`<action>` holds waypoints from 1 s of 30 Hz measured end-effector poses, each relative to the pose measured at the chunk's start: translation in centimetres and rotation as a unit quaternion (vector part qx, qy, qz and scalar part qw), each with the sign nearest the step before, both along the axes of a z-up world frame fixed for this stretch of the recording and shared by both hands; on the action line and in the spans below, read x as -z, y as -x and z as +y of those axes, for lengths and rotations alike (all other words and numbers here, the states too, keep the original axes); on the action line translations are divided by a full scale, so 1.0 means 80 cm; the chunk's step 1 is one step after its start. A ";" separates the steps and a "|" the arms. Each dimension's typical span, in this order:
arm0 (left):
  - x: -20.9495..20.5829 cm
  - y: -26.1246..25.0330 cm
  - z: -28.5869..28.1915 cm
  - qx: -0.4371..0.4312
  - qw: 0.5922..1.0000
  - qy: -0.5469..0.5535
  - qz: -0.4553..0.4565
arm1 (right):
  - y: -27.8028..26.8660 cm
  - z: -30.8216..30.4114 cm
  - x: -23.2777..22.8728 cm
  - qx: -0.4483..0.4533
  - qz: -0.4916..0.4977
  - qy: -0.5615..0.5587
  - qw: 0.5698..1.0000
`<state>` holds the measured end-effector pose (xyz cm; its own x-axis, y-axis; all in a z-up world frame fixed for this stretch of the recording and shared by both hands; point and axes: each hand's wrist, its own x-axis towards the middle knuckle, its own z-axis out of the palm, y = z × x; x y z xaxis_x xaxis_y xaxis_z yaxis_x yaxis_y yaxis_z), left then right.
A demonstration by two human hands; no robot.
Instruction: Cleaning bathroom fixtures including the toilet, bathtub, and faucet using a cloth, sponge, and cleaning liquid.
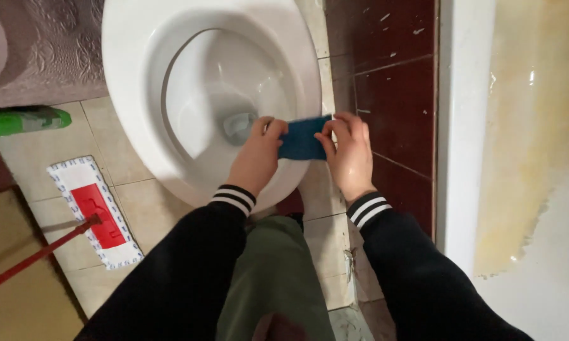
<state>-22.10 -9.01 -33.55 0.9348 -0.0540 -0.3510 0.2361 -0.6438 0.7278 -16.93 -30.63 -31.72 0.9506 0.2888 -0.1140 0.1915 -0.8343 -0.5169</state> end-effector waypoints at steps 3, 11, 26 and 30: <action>0.009 0.017 -0.018 0.021 0.994 -0.005 -0.110 | 0.015 -0.005 0.020 -0.071 -0.030 0.025 0.997; 0.060 0.021 -0.057 0.072 0.955 -0.220 -0.183 | 0.008 -0.008 0.040 -0.163 -0.022 0.115 0.980; 0.097 -0.227 0.018 -0.003 0.837 -0.352 -0.419 | -0.227 0.093 0.113 -0.155 -0.272 0.144 0.939; 0.101 -0.243 0.054 -0.006 0.843 -0.359 -0.400 | -0.236 0.134 0.071 -0.209 -0.275 0.185 0.920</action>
